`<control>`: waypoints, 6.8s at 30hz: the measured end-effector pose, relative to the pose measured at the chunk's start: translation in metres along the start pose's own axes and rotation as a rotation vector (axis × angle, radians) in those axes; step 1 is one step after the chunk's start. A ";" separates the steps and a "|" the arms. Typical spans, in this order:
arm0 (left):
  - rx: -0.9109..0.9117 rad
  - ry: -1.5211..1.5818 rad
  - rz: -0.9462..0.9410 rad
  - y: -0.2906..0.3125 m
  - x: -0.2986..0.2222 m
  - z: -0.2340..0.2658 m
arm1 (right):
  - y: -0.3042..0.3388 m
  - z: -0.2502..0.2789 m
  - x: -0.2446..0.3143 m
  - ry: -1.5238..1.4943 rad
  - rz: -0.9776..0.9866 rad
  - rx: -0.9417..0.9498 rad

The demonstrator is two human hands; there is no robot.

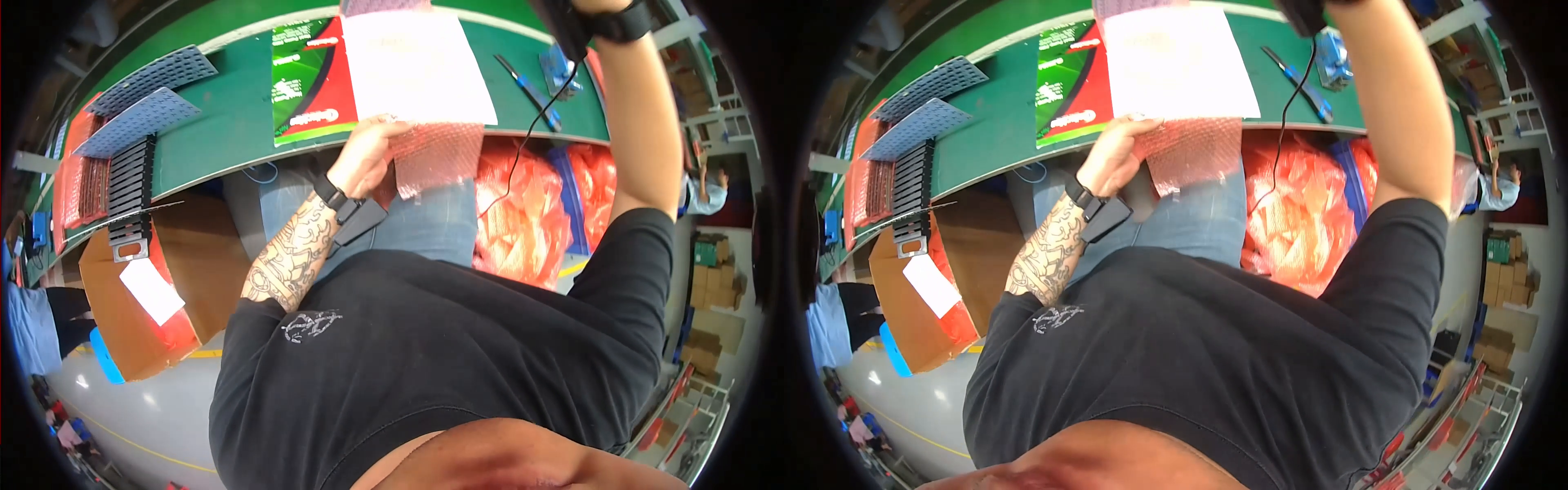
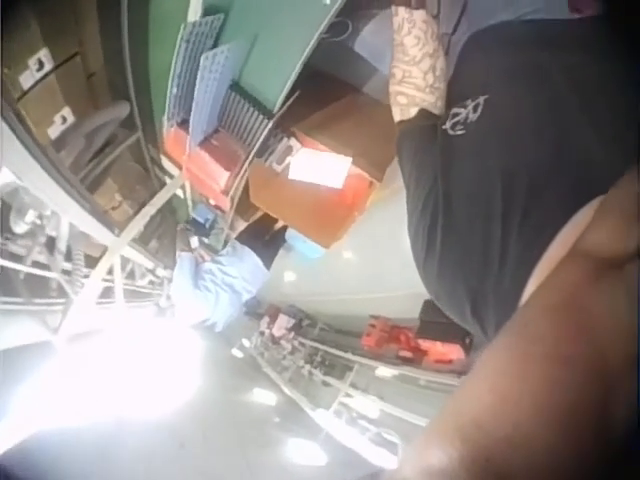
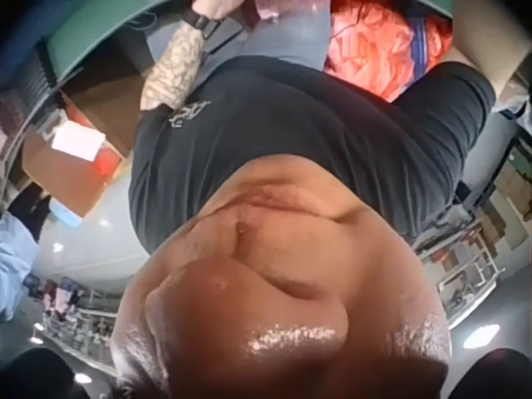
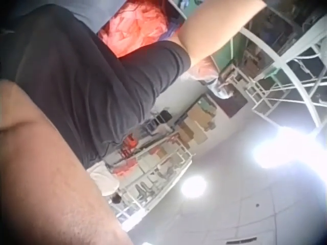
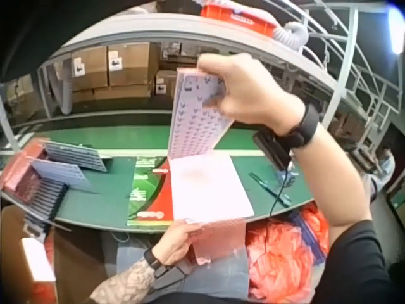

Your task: The person wraps circuit boards in bubble wrap by hand, folding the wrap over each board and placing them onto a rack. They repeat the process by picking up new boards and more bubble wrap.

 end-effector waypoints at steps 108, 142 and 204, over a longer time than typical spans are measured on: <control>-0.194 -1.088 -0.729 0.040 -0.086 -0.048 | 0.197 -0.181 0.090 -0.762 -0.702 -0.302; 0.142 -2.269 -0.659 0.030 -0.020 -0.073 | 0.760 -0.215 0.466 -1.184 -2.219 0.860; 0.710 -1.744 -0.873 -0.083 0.209 -0.292 | 0.643 0.123 0.104 -1.284 -1.586 -0.258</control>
Point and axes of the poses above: each hand's wrist, its own y-axis away from the middle knuckle, its own z-axis out of the back of the hand, x = y × z, the point moved 7 cm from there along -y, towards the middle knuckle, and after that the axes turned 8 degrees about x, right-handed, at the moved point
